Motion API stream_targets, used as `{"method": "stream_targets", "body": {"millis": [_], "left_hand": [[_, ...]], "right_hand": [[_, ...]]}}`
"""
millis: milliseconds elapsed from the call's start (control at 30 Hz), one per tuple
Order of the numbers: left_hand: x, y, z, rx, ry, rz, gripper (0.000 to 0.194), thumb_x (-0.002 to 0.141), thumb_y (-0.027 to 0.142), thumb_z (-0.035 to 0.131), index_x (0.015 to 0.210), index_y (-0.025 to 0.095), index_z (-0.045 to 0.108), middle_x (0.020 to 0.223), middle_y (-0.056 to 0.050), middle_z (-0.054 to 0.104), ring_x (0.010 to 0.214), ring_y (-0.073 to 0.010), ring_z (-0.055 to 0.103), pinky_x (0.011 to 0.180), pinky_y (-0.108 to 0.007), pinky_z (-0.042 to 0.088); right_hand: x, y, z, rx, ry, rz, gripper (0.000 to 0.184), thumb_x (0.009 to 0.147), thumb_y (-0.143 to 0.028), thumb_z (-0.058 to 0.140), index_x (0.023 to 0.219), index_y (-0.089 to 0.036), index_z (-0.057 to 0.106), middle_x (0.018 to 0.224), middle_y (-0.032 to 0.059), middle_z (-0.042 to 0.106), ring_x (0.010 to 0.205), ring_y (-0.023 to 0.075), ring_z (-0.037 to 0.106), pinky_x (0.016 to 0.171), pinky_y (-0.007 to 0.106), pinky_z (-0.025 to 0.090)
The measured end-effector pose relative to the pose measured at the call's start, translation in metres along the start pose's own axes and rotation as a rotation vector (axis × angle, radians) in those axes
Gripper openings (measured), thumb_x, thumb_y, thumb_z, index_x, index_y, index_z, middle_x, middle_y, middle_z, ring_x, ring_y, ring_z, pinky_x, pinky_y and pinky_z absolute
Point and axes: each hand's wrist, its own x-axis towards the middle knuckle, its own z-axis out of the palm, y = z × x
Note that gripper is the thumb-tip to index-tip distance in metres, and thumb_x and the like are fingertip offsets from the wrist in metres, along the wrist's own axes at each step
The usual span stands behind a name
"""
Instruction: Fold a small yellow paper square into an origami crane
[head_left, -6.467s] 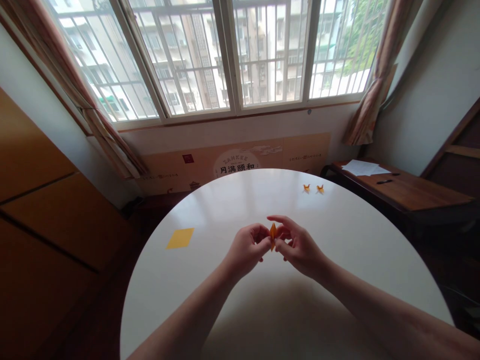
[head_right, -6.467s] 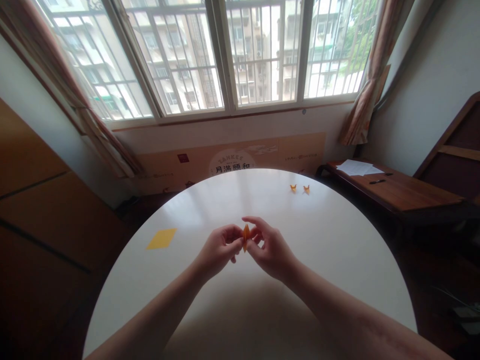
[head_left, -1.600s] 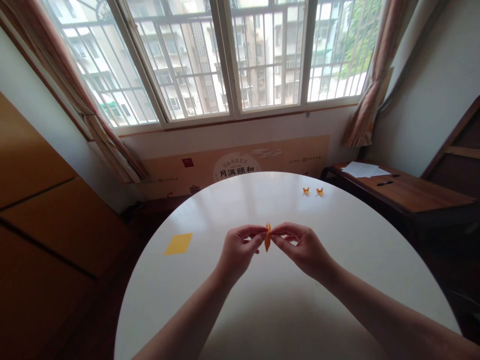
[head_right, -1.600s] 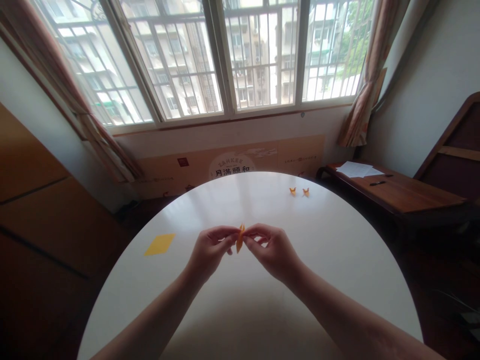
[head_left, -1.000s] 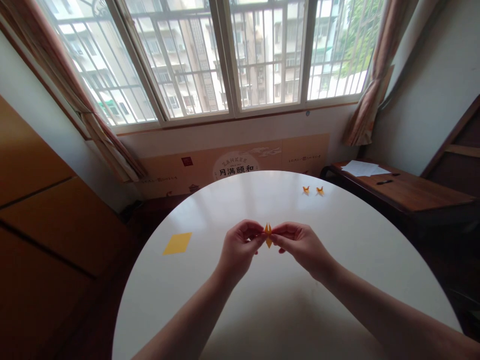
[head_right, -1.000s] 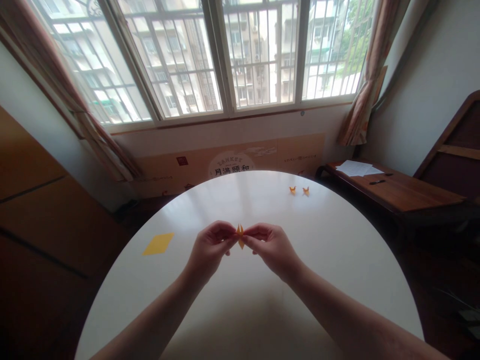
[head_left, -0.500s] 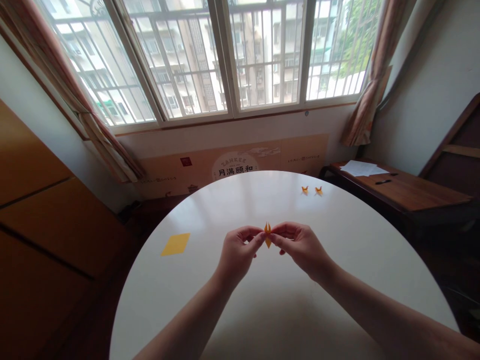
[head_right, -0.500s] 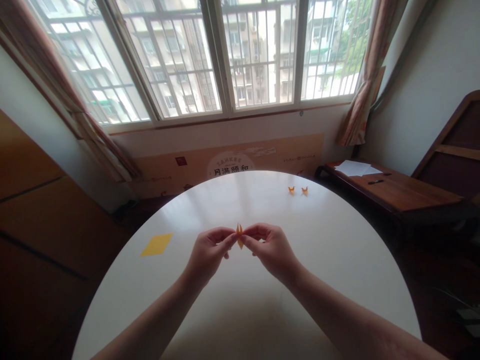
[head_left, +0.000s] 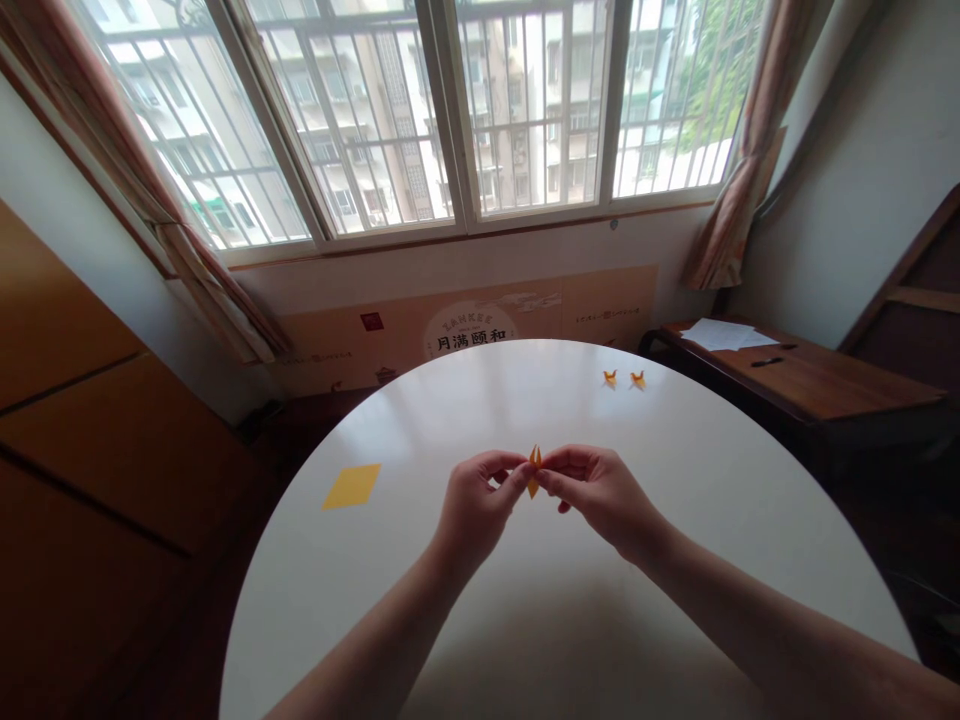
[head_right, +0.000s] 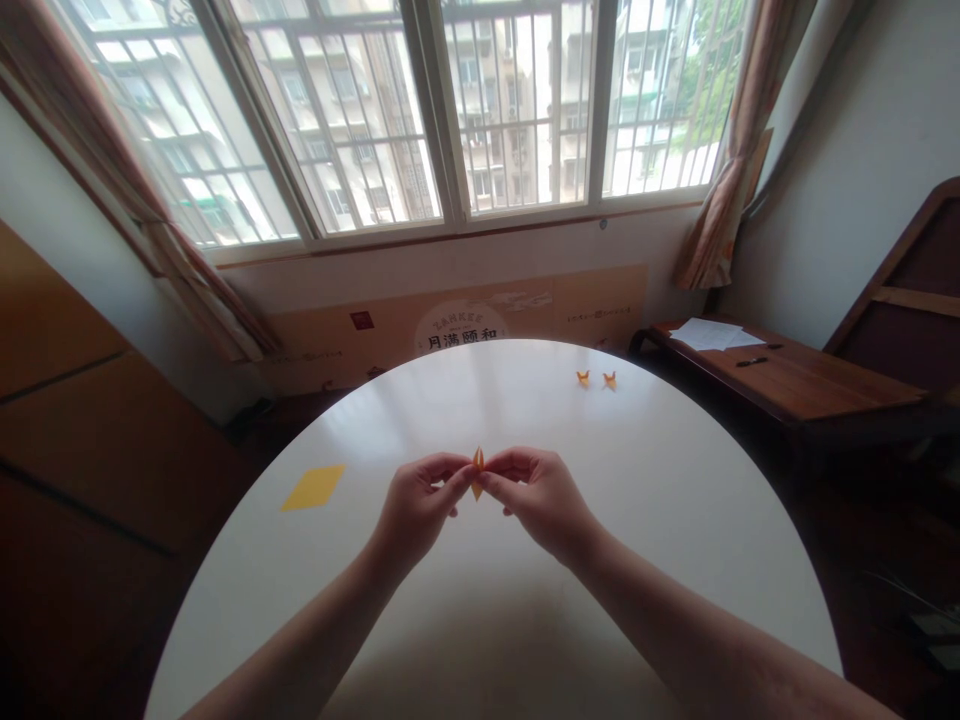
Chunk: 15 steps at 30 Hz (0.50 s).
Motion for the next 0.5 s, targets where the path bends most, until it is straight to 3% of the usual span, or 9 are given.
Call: {"method": "stream_targets", "body": {"millis": [267,500], "left_hand": [[-0.0008,0.0025,0.0018,-0.081,-0.035,-0.052,0.030,0.082,0.043,0.068,0.078,0.013,0.072,0.060,-0.001,0.061,0.046,-0.0101,0.051,0.041,-0.019,0.044],[0.0016,-0.0005,0.0026,-0.243,-0.112,-0.143,0.032,0.080,0.044,0.070,0.077,0.013,0.067,0.058,0.001,0.059,0.046,-0.0086,0.051,0.039,-0.017,0.044]], "right_hand": [[0.0005,-0.0001,0.0018,0.058,0.014,0.039,0.031,0.075,-0.046,0.079,0.086,-0.017,0.075,0.078,0.0054,0.073,0.068,0.0169,0.063,0.054,0.026,0.050],[0.0002,-0.0058,0.0015,0.171,-0.033,0.189,0.029,0.072,-0.044,0.079,0.079,-0.016,0.073,0.072,0.0040,0.066,0.068,0.0158,0.058,0.051,0.023,0.047]]}}
